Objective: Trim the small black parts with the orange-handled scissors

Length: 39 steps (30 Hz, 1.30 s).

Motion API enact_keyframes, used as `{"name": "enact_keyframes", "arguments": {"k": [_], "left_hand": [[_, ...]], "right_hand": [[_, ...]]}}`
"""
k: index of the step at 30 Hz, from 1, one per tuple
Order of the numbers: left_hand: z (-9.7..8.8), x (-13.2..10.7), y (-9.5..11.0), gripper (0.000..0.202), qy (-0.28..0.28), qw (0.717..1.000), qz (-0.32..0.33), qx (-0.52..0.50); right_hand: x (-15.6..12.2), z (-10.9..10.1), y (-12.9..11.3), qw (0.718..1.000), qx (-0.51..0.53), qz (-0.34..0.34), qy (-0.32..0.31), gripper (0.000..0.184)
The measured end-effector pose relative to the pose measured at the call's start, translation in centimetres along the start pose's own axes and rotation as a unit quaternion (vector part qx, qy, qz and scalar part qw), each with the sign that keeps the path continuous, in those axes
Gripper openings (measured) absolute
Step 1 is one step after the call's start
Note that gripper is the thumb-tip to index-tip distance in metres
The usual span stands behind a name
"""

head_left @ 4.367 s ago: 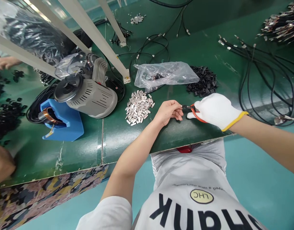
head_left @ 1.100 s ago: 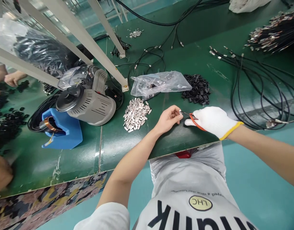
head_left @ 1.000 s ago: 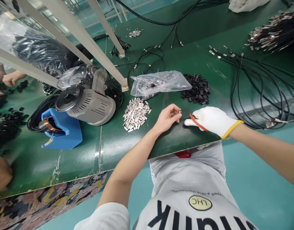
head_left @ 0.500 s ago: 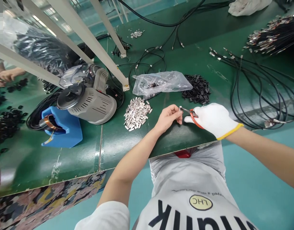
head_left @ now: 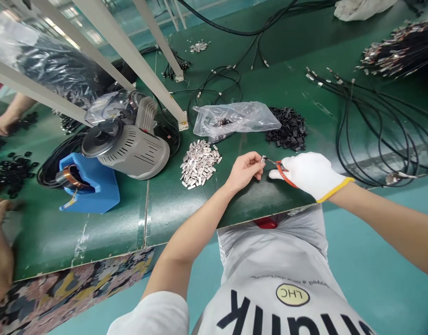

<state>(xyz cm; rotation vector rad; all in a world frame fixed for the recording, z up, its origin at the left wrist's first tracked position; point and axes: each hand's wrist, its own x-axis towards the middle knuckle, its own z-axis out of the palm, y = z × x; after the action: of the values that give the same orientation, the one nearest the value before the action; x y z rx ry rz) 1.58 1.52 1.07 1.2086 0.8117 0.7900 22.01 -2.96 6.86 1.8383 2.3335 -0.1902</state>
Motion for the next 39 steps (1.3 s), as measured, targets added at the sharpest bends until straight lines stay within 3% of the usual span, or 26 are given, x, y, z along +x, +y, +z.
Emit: {"name": "enact_keyframes", "arguments": {"k": [2, 3, 5, 7, 12, 13, 14, 15, 16, 17, 19, 20, 21, 24, 29, 36, 39], "left_hand": [[0.0, 0.0, 0.0, 0.029, -0.013, 1.000, 0.001, -0.017], [0.0, 0.1, -0.1, 0.029, -0.022, 0.999, 0.001, -0.028], [-0.1, 0.1, -0.1, 0.030, -0.038, 0.998, 0.002, -0.055], [-0.1, 0.1, -0.1, 0.032, -0.044, 0.996, 0.003, -0.078], [0.0, -0.1, 0.0, 0.036, -0.053, 0.993, -0.003, -0.107], [0.0, -0.1, 0.0, 0.035, -0.055, 0.993, -0.005, -0.109], [0.0, -0.1, 0.1, 0.034, -0.054, 0.992, -0.006, -0.110], [0.0, -0.1, 0.1, 0.033, -0.049, 0.993, -0.007, -0.110], [-0.1, -0.1, 0.2, 0.032, -0.042, 0.993, -0.009, -0.109], [-0.1, -0.1, 0.2, 0.032, -0.034, 0.994, -0.011, -0.105], [-0.2, -0.1, 0.4, 0.031, -0.024, 0.995, -0.016, -0.091], [-0.2, -0.1, 0.4, 0.031, -0.021, 0.996, -0.017, -0.083], [-0.3, -0.1, 0.5, 0.031, -0.020, 0.997, -0.019, -0.076], [-0.2, -0.2, 0.6, 0.030, -0.019, 0.998, -0.021, -0.060], [0.0, -0.4, 0.6, 0.031, -0.036, 0.999, -0.006, -0.028], [0.0, -0.2, 0.1, 0.028, -0.027, 0.999, 0.009, -0.016], [-0.1, -0.1, 0.1, 0.026, -0.028, 0.999, 0.010, -0.024]], "right_hand": [[0.1, -0.2, 0.1, 0.989, 0.125, 0.011, -0.082, 0.067], [0.1, -0.4, 0.2, 0.968, 0.215, 0.013, -0.130, 0.066], [0.0, -0.5, 0.3, 0.897, 0.396, 0.020, -0.198, 0.062], [-0.2, -0.5, 0.3, 0.827, 0.518, 0.016, -0.217, 0.060], [-0.8, 0.2, -0.2, 0.670, 0.695, -0.018, -0.261, 0.059], [-0.9, 0.3, -0.3, 0.650, 0.711, -0.013, -0.268, 0.059], [-0.9, 0.2, -0.4, 0.652, 0.709, -0.010, -0.269, 0.060], [-0.8, 0.0, -0.5, 0.679, 0.685, -0.008, -0.262, 0.060], [-0.7, -0.2, -0.5, 0.728, 0.639, -0.007, -0.247, 0.061], [-0.6, -0.5, -0.6, 0.795, 0.565, -0.002, -0.220, 0.062], [-0.5, -1.1, -0.8, 0.927, 0.349, 0.023, -0.134, 0.063], [-0.5, -1.3, -0.8, 0.968, 0.234, 0.033, -0.082, 0.064], [-0.5, -1.4, -0.9, 0.990, 0.132, 0.035, -0.034, 0.065], [-0.7, -1.4, -0.9, 0.998, -0.033, 0.002, 0.046, 0.064], [-0.7, -1.1, -0.8, 0.995, -0.075, -0.018, 0.056, 0.062], [-0.5, -0.8, -1.0, 0.999, -0.020, 0.013, 0.022, 0.065], [-0.3, -0.8, -0.7, 0.985, 0.154, 0.016, -0.072, 0.065]]}}
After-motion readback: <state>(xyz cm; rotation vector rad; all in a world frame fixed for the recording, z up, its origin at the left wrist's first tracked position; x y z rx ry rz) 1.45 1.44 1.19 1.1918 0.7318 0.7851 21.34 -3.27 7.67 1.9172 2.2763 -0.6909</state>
